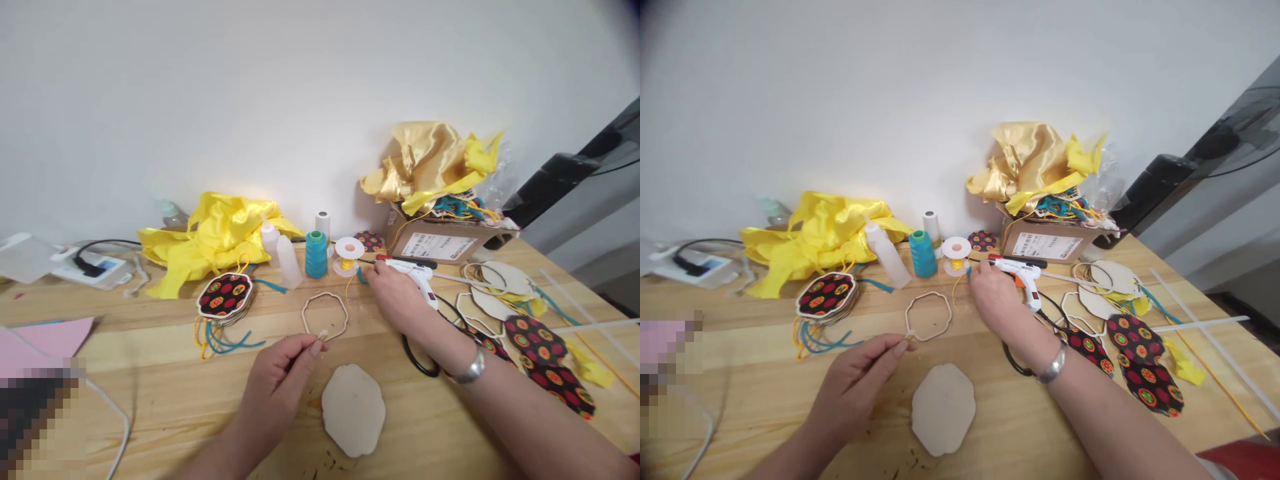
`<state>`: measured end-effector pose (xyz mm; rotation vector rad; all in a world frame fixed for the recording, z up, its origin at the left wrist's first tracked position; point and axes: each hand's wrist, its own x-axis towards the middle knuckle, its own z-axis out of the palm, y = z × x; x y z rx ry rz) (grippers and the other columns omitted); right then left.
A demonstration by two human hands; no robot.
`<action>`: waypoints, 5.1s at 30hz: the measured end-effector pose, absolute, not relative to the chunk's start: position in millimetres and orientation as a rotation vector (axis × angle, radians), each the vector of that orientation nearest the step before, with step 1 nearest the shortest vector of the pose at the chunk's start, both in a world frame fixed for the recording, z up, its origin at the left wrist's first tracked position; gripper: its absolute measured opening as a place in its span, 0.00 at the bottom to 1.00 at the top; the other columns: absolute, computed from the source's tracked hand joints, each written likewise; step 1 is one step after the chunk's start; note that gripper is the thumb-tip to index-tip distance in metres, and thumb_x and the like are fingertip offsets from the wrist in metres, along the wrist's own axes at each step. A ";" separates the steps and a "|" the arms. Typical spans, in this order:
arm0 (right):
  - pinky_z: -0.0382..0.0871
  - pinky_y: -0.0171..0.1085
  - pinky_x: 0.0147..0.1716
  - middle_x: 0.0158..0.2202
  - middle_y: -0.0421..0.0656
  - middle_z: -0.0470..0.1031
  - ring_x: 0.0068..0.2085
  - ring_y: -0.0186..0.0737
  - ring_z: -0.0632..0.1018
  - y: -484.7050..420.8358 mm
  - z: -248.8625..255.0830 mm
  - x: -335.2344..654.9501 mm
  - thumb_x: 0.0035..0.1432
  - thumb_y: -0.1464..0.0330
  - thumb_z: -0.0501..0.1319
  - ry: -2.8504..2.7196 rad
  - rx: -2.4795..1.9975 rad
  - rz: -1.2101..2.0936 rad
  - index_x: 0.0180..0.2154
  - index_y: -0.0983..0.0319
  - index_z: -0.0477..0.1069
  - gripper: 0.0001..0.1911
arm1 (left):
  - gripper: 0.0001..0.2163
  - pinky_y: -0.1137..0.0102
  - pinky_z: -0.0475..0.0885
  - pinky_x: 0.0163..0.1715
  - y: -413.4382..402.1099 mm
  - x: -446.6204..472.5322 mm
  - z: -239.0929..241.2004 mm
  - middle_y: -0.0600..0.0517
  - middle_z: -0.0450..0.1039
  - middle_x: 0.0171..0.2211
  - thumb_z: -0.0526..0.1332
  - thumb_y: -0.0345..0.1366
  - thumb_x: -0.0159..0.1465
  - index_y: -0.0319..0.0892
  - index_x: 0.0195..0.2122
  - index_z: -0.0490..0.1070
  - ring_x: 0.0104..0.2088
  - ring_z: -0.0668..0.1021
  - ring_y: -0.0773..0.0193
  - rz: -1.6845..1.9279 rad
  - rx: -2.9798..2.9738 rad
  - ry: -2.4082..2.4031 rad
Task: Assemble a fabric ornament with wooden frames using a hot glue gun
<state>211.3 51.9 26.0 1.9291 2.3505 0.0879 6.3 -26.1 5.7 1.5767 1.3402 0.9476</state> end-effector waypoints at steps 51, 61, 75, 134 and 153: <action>0.71 0.34 0.35 0.34 0.42 0.74 0.36 0.38 0.76 -58.2 33.6 254.0 0.55 0.68 0.55 2.505 2.267 -1.182 0.38 0.59 0.65 0.07 | 0.17 0.75 0.53 0.21 -16.7 6.2 -3.9 0.59 0.57 0.18 0.62 0.47 0.56 0.39 0.36 0.78 0.21 0.59 0.71 0.941 1.061 1.373; 0.58 0.31 0.24 0.25 0.36 0.64 0.25 0.31 0.64 15.2 24.5 195.6 0.50 0.67 0.63 2.564 1.929 -2.067 0.32 0.62 0.67 0.08 | 0.09 0.73 0.67 0.34 -13.8 7.8 -3.8 0.52 0.78 0.29 0.60 0.39 0.59 0.42 0.33 0.78 0.33 0.75 0.63 0.953 1.363 1.347; 0.59 0.32 0.26 0.25 0.35 0.65 0.27 0.31 0.65 2.8 12.3 192.2 0.49 0.67 0.65 2.428 1.792 -2.270 0.28 0.62 0.65 0.09 | 0.11 0.70 0.64 0.34 -24.7 11.8 2.7 0.51 0.71 0.26 0.53 0.34 0.66 0.44 0.34 0.76 0.33 0.71 0.62 0.784 1.917 1.141; 0.54 0.33 0.25 0.26 0.37 0.68 0.27 0.35 0.65 0.8 32.7 217.0 0.49 0.52 0.63 2.626 1.674 -1.123 0.25 0.59 0.64 0.18 | 0.08 0.79 0.46 0.12 -12.9 7.2 2.9 0.62 0.55 0.09 0.71 0.38 0.47 0.41 0.26 0.79 0.13 0.53 0.78 1.073 0.759 1.295; 0.52 0.32 0.24 0.23 0.35 0.63 0.26 0.32 0.61 -1.1 33.8 214.9 0.48 0.45 0.60 2.617 1.629 -1.178 0.24 0.60 0.62 0.25 | 0.05 0.73 0.69 0.36 -15.4 6.0 3.1 0.52 0.81 0.30 0.67 0.35 0.51 0.43 0.29 0.81 0.33 0.77 0.63 1.021 0.981 1.305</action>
